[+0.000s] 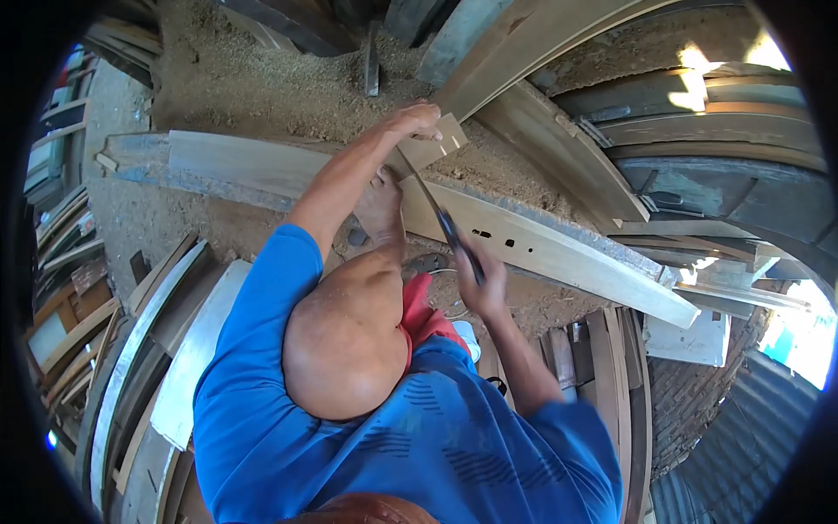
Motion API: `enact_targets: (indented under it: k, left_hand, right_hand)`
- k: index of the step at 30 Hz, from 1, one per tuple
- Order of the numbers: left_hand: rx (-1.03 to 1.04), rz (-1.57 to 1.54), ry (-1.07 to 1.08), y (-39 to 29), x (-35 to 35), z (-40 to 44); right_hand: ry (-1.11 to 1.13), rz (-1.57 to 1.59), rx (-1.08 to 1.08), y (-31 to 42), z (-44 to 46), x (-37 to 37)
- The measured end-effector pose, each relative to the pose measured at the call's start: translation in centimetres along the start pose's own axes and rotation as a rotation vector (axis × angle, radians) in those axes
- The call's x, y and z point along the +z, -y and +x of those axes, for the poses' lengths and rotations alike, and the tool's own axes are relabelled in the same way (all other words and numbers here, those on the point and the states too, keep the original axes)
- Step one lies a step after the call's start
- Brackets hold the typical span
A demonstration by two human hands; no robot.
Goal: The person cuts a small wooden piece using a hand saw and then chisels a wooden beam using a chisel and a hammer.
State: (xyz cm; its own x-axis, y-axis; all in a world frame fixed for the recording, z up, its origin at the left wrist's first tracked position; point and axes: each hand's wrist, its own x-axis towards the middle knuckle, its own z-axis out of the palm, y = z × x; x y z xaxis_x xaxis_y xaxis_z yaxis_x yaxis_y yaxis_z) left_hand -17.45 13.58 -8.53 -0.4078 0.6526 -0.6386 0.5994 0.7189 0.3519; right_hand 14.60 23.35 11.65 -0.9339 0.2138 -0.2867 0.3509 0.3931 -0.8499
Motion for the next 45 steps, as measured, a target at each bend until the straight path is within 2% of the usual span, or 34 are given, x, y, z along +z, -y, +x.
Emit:
enact_targets:
  k: [1, 3, 6, 7, 8, 11, 13, 14, 17, 20, 21, 23, 24, 25, 26, 27, 29, 32, 33, 35, 37, 40, 41, 45]
  left_hand:
    - [-0.044, 0.016, 0.046, -1.9, -3.0, -2.4]
    - [-0.081, 0.019, 0.076, -2.7, -4.1, -3.3]
    - [-0.059, -0.06, -0.007, -0.3, -0.8, -1.1]
    - [-0.052, -0.132, -0.051, 0.5, 0.6, -1.1]
    - [-0.045, -0.202, -0.102, 1.1, 0.7, -0.8]
    - [-0.063, -0.182, 0.097, -0.5, -1.3, -2.5]
    - [0.006, -0.184, -0.06, 1.2, 1.6, -0.3]
    - [0.037, -0.185, -0.127, 1.9, 3.2, 0.2]
    - [-0.1, -0.192, 0.119, 0.2, -0.3, -1.3]
    - [0.019, -0.171, -0.013, 1.7, 1.3, -0.5]
    - [-0.033, -0.163, 0.056, 1.8, 0.6, -1.3]
    - [-0.106, -0.169, 0.175, 0.3, -2.0, -2.4]
    - [-0.091, -0.174, 0.175, -0.5, -2.2, -2.7]
    - [-0.084, -0.177, 0.172, -0.7, -2.4, -2.9]
    - [-0.077, -0.176, 0.172, -0.6, -2.9, -3.4]
    - [-0.043, -0.227, 0.155, -1.0, -4.1, -5.1]
    - [0.042, -0.217, 0.096, -0.2, -1.5, -2.9]
    - [0.015, -0.215, 0.112, 0.7, -0.2, -1.6]
    - [-0.01, -0.214, 0.135, 0.5, 0.0, -1.6]
    - [-0.02, -0.187, 0.178, 0.3, -0.7, -1.8]
    - [-0.031, -0.197, 0.201, 0.0, -1.9, -2.5]
    - [-0.031, -0.227, 0.205, -0.5, -3.7, -3.7]
    - [-0.03, -0.197, 0.201, -0.4, -4.0, -3.4]
    - [-0.02, -0.272, 0.138, 0.5, -1.2, -2.7]
  right_hand:
    - [0.041, 0.062, 0.039, -0.3, 3.7, 2.2]
    - [-0.047, 0.079, -0.185, 0.2, 9.8, 5.9]
    - [-0.055, 0.102, -0.241, 0.3, 11.5, 6.9]
    - [0.063, 0.043, -0.132, 2.0, 10.1, 4.9]
    - [0.048, 0.044, -0.115, 2.5, 7.8, 3.2]
    - [0.119, -0.006, -0.006, 3.3, -2.2, -4.4]
    - [0.08, -0.075, -0.098, 3.7, -6.4, -7.2]
    - [0.082, -0.057, -0.079, 3.8, -5.4, -6.4]
    - [0.06, -0.022, -0.078, 3.7, 3.4, -0.1]
    - [0.105, -0.073, -0.117, 2.6, 15.7, 8.4]
    - [0.112, -0.101, -0.151, 2.7, 17.3, 9.6]
    - [0.049, -0.008, -0.16, 3.1, 14.7, 7.4]
    - [0.032, 0.027, -0.156, 3.0, 12.1, 5.7]
    - [0.18, -0.021, -0.035, 4.7, 8.8, 2.3]
    - [0.086, -0.027, -0.07, 5.0, 4.2, 0.1]
    - [0.148, 0.011, -0.025, 5.5, 0.4, -3.0]
    - [0.157, -0.026, 0.068, 6.6, -4.7, -6.8]
    - [0.078, -0.061, -0.039, 4.3, -2.5, -4.0]
    - [0.075, -0.029, 0.024, 4.2, 0.8, -1.8]
    - [0.05, 0.01, 0.001, 2.1, 7.7, 3.4]
    - [-0.002, 0.063, -0.124, 2.0, 11.8, 6.5]
    - [0.081, -0.003, -0.076, 2.8, 9.4, 4.3]
    - [-0.01, -0.018, -0.138, 3.6, 6.1, 2.6]
    - [0.051, -0.04, 0.049, 5.3, -6.5, -5.6]
